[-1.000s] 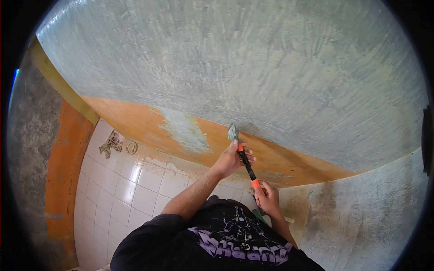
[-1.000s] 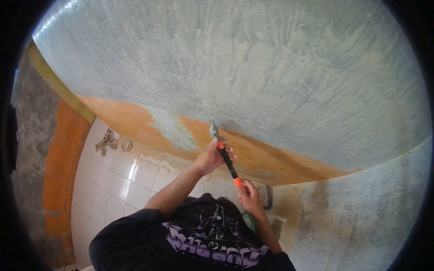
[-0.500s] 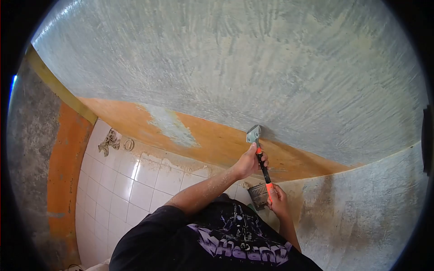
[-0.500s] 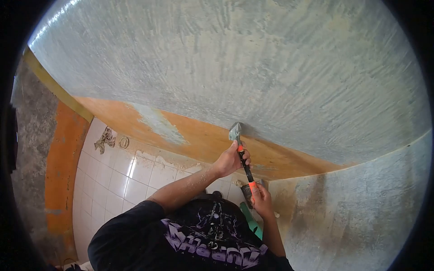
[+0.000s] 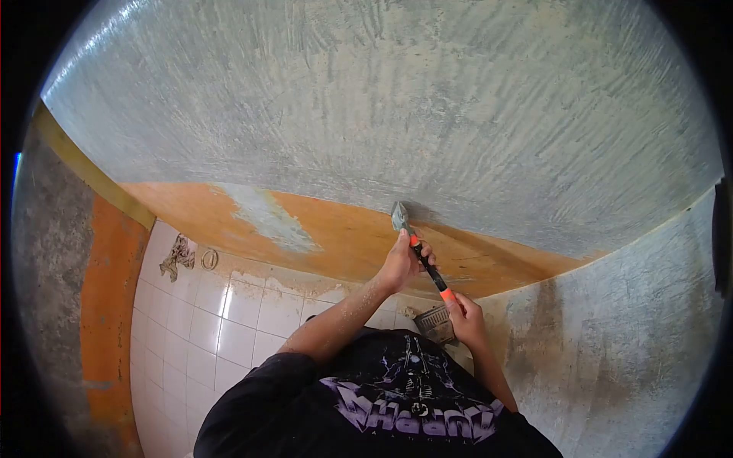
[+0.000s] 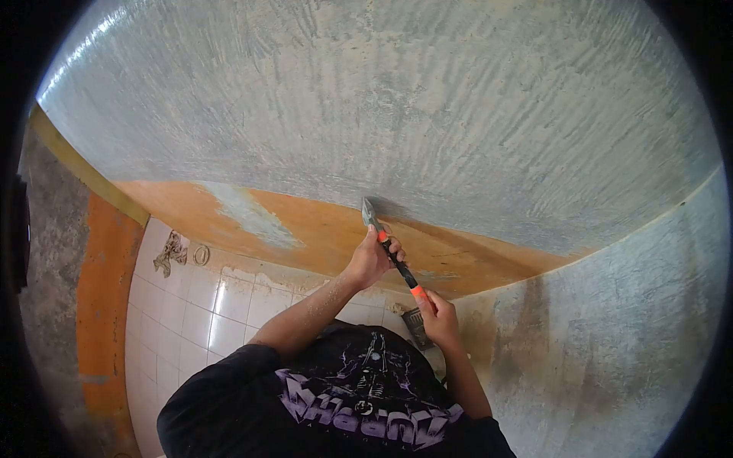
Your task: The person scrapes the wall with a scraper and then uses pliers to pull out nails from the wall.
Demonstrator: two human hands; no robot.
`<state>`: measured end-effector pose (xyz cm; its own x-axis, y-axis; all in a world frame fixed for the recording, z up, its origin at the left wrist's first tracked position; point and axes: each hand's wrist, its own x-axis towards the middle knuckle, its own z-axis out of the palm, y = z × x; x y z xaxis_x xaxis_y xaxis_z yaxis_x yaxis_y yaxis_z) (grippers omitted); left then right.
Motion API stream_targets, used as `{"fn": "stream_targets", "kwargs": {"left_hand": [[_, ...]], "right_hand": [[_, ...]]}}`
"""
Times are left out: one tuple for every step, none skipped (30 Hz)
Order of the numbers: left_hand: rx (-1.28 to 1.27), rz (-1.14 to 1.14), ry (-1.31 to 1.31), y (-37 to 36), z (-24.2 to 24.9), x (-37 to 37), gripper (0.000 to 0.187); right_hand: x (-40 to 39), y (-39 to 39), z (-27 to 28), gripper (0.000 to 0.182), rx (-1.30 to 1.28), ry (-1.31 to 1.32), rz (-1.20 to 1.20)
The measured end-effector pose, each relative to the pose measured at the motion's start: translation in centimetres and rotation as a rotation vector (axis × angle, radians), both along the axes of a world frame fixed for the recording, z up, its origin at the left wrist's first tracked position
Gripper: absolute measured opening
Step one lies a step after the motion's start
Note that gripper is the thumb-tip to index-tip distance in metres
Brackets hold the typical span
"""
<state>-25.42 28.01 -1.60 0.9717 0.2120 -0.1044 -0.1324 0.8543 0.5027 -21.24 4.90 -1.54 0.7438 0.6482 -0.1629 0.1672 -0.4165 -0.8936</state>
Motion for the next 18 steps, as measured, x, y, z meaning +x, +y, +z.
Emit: {"fn": "stream_targets", "kwargs": {"left_hand": [[0.006,0.008,-0.008,0.1,-0.2,0.1,0.045],[0.013,0.021,-0.014,0.3,-0.4,0.0,0.045],[0.009,0.021,-0.015,0.4,-0.3,0.0,0.045],[0.006,0.023,-0.014,0.4,-0.3,-0.1,0.044],[0.001,0.024,-0.012,0.4,-0.2,-0.2,0.043],[0.0,0.021,-0.018,0.4,-0.2,-0.3,0.043],[0.0,0.013,-0.024,0.5,-0.2,-0.4,0.043],[0.001,-0.001,-0.028,0.6,-0.2,-0.5,0.043],[-0.002,-0.007,-0.026,0.6,-0.2,-0.7,0.043],[-0.005,-0.012,-0.027,0.7,-0.2,-0.7,0.042],[-0.007,-0.017,-0.031,0.8,-0.1,-0.6,0.042],[-0.007,-0.009,-0.036,0.9,-0.3,-0.4,0.042],[-0.011,0.0,-0.041,0.8,-0.4,-0.2,0.042],[-0.017,0.011,-0.043,0.6,-0.6,-0.2,0.041],[-0.025,0.029,-0.042,0.3,-0.7,-0.2,0.041],[-0.028,0.048,-0.041,0.2,-0.7,0.0,0.041],[-0.029,0.066,-0.041,0.2,-0.7,0.1,0.04],[-0.025,0.075,-0.041,0.2,-0.7,0.2,0.041]], "right_hand": [[0.1,0.1,0.3,0.036,-0.01,-0.053,0.0],[0.1,0.3,0.7,0.036,-0.02,-0.104,0.003],[-0.1,0.7,1.0,0.036,-0.028,-0.153,0.01],[-0.3,1.0,1.2,0.035,-0.013,-0.162,0.003],[-0.7,1.1,1.2,0.035,0.002,-0.17,-0.006],[-1.0,1.2,1.2,0.034,0.016,-0.178,-0.018],[-1.3,1.4,1.2,0.034,0.008,-0.188,-0.016],[-1.5,1.5,1.2,0.034,0.001,-0.198,-0.02],[-1.7,1.5,1.2,0.034,-0.006,-0.209,-0.028],[-1.8,1.5,1.1,0.034,-0.014,-0.219,-0.03],[-1.7,1.6,0.9,0.034,-0.022,-0.231,-0.031],[-1.7,1.6,1.0,0.034,-0.034,-0.243,-0.031],[-1.5,1.7,1.4,0.034,-0.071,-0.226,-0.03],[-1.4,1.7,1.9,0.034,-0.109,-0.208,-0.029],[-1.5,1.8,2.3,0.034,-0.147,-0.187,-0.027],[-1.5,1.7,2.0,0.034,-0.119,-0.218,-0.029],[-1.4,1.7,1.4,0.034,-0.088,-0.25,-0.033],[-1.4,1.7,1.2,0.034,-0.06,-0.281,-0.037]]}}
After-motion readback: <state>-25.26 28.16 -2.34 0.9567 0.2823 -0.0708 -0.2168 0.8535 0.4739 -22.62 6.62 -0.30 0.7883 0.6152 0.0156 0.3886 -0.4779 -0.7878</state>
